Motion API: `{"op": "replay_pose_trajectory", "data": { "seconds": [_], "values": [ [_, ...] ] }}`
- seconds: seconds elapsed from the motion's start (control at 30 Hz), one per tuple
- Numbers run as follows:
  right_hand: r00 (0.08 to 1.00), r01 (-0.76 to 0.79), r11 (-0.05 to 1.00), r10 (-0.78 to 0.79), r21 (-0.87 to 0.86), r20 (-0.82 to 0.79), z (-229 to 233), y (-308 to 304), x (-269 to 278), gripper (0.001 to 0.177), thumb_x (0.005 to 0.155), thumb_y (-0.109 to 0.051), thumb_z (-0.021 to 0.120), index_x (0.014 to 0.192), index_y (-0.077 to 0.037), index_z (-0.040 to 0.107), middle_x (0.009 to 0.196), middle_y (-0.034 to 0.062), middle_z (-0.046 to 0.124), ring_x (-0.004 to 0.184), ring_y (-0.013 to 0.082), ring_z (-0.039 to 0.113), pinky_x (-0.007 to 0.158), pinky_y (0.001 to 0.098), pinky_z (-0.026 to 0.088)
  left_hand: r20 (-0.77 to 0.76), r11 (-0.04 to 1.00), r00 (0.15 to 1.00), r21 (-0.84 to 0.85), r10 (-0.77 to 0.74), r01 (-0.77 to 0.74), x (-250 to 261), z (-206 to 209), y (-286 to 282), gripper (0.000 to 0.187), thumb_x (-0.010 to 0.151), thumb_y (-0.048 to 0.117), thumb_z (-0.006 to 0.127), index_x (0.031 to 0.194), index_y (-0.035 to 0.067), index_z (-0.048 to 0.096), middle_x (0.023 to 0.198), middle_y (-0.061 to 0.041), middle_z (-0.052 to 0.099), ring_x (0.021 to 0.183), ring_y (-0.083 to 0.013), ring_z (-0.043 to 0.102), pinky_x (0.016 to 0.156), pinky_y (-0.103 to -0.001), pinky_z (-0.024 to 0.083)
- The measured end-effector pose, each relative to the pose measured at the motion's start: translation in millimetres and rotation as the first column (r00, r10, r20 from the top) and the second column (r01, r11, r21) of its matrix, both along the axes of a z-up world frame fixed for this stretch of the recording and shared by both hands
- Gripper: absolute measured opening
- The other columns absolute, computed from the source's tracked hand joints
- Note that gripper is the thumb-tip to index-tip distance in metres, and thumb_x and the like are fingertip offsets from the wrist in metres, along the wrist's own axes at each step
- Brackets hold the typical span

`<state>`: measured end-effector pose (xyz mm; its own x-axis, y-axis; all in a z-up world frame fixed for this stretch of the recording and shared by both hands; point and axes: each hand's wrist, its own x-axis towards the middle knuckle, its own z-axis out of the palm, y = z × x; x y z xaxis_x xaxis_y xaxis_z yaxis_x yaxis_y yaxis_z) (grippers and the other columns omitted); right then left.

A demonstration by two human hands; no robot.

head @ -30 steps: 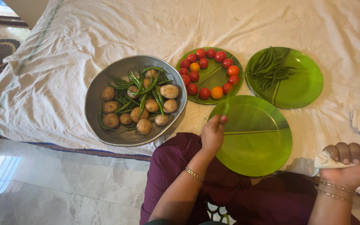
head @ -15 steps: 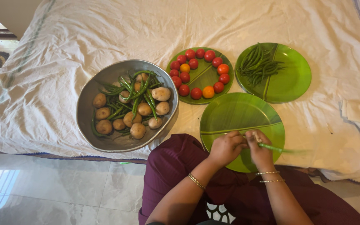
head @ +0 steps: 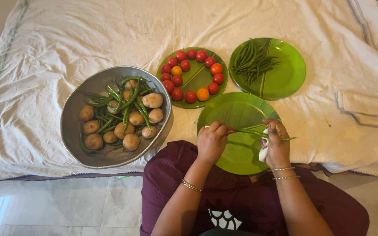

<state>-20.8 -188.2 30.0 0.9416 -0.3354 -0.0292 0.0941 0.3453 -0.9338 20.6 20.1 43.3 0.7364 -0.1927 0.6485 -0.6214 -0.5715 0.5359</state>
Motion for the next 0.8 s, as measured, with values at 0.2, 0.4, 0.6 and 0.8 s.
{"op": "replay_pose_trajectory", "data": {
  "seconds": [0.2, 0.4, 0.6, 0.8],
  "values": [
    [0.999, 0.043, 0.996, -0.043, 0.075, -0.008, 0.5, -9.6, 2.4, 0.039, 0.096, -0.044, 0.066, 0.109, -0.007, 0.060, 0.085, -0.0030, 0.052, 0.052, 0.0055, 0.043, 0.045, 0.0223, 0.037, 0.064, 0.988, 0.987, 0.023, 0.150, -0.152, 5.1, 5.8, 9.3, 0.007, 0.087, 0.014, 0.075, 0.092, 0.017, 0.075, 0.091, 0.001, 0.069, 0.077, -0.0210, 0.067, 0.070, -0.039, 0.044],
    [0.984, 0.157, 0.980, -0.165, 0.120, 0.062, -14.9, -46.3, 3.3, 0.034, 0.105, -0.039, 0.068, 0.106, -0.006, 0.060, 0.082, 0.0002, 0.052, 0.056, 0.0069, 0.045, 0.049, 0.0220, 0.039, -0.214, 0.936, 0.969, -0.296, 0.126, -0.188, 8.0, 14.9, 24.1, 0.008, 0.086, 0.013, 0.079, 0.090, 0.009, 0.073, 0.092, -0.006, 0.069, 0.074, -0.0258, 0.066, 0.064, -0.039, 0.049],
    [0.979, 0.062, 0.837, 0.055, -0.544, 0.195, -43.3, 13.2, -4.6, 0.046, 0.100, -0.037, 0.064, 0.138, -0.011, 0.057, 0.087, -0.0009, 0.065, 0.067, 0.0074, 0.059, 0.056, 0.0222, 0.052, -0.268, 0.957, 0.956, -0.224, 0.120, -0.182, 4.4, 14.5, 13.4, 0.011, 0.081, 0.015, 0.082, 0.090, 0.010, 0.077, 0.091, -0.007, 0.069, 0.069, -0.0279, 0.063, 0.063, -0.040, 0.049],
    [0.969, -0.206, 0.618, 0.237, -0.758, -0.070, -20.3, 34.6, -11.1, 0.063, 0.097, -0.030, 0.063, 0.154, -0.012, 0.042, 0.082, 0.0083, 0.073, 0.070, 0.0166, 0.070, 0.068, 0.0336, 0.056, -0.135, 0.989, 0.983, -0.094, -0.124, 0.112, -7.2, 0.7, 2.3, 0.011, 0.081, 0.014, 0.079, 0.092, 0.015, 0.079, 0.105, -0.005, 0.066, 0.088, -0.0246, 0.067, 0.075, -0.039, 0.053]
  ]
}}
